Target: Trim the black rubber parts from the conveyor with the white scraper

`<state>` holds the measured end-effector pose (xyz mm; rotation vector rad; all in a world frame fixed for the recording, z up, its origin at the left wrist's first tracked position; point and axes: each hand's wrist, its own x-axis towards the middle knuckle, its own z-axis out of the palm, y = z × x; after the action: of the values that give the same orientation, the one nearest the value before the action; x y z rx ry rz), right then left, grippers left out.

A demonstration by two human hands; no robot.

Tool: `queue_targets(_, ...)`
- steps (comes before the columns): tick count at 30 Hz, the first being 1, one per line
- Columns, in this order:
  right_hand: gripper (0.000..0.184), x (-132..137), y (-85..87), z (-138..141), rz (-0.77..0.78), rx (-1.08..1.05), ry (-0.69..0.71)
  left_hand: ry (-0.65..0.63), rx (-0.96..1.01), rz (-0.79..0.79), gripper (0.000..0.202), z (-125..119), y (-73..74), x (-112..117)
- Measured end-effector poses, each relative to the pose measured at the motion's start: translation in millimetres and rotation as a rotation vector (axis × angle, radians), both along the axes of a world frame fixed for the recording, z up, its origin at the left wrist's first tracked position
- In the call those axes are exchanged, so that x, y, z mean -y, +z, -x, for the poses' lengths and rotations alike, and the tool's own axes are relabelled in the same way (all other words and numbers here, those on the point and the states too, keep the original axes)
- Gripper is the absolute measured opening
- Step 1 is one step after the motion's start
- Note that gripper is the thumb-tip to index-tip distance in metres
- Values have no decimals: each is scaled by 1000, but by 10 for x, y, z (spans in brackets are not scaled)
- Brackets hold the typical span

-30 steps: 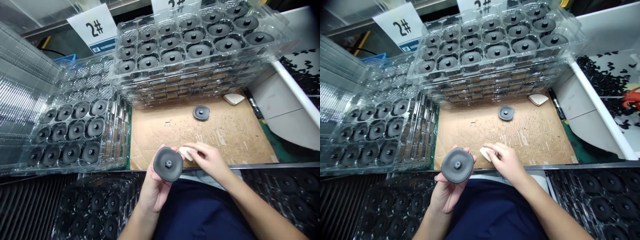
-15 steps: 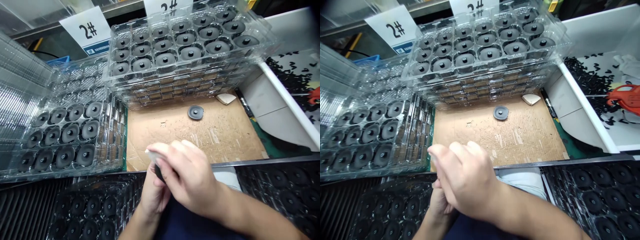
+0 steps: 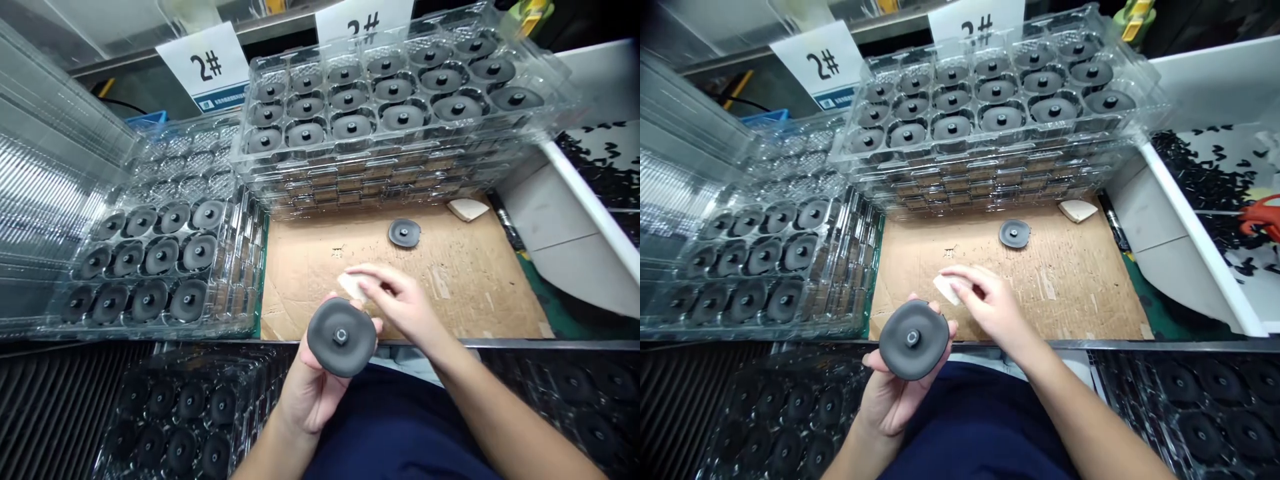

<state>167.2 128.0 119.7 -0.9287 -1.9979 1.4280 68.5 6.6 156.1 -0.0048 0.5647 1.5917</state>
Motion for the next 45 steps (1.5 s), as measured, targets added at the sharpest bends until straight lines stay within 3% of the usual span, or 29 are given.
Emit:
queue_targets(3, 18, 38, -378, 246, 11, 41, 59, -20, 35, -12, 40, 7, -6, 22)
queue_targets(5, 20, 100, -494, 287, 9, 57, 13, -28, 62, -30, 41, 23, -30, 41)
queue_targets(7, 24, 164, -477, 224, 11, 55, -33, -39, 77, -53, 41, 37, -49, 52)
queue_targets(10, 24, 251, -310, 22, 43, 44, -12, -70, 60, -113, 42, 48, -67, 47)
queue_targets(13, 23, 340, -197, -171, 77, 45, 27, -46, -87, -179, 46, 64, -123, 35)
queue_targets(15, 22, 389, -201, -260, 89, 56, 15, 40, -414, -200, 54, 89, -196, 30)
queue_targets(19, 19, 418, -220, -377, 95, 88, -51, 201, -1445, -326, 108, 162, -330, 24)
queue_targets(20, 19, 411, -196, -400, 92, 93, -68, 210, -1604, -360, 113, 179, -344, 24)
queue_targets(22, 18, 394, -104, -441, 79, 95, -102, 209, -1742, -390, 114, 203, -345, 30)
queue_targets(25, 17, 386, 87, -478, 69, 63, -135, 197, -1771, -386, 114, 211, -315, 50)
queue_targets(28, 14, 413, 259, -472, 155, -6, -129, 187, -1746, -376, 114, 202, -289, 79)
queue_targets(31, 14, 417, 378, -432, 329, -32, 6, 159, -1679, -329, 110, 186, -281, 117)
queue_targets(38, 17, 220, 531, -390, 749, -122, 375, -125, -1310, -190, 106, 104, -239, 219)
queue_targets(42, 15, 190, 581, -432, 849, -160, 439, -207, -1236, -193, 110, 46, -201, 228)
queue_targets(45, 9, 229, 589, -505, 856, -164, 435, -191, -1267, -222, 112, 5, -205, 218)
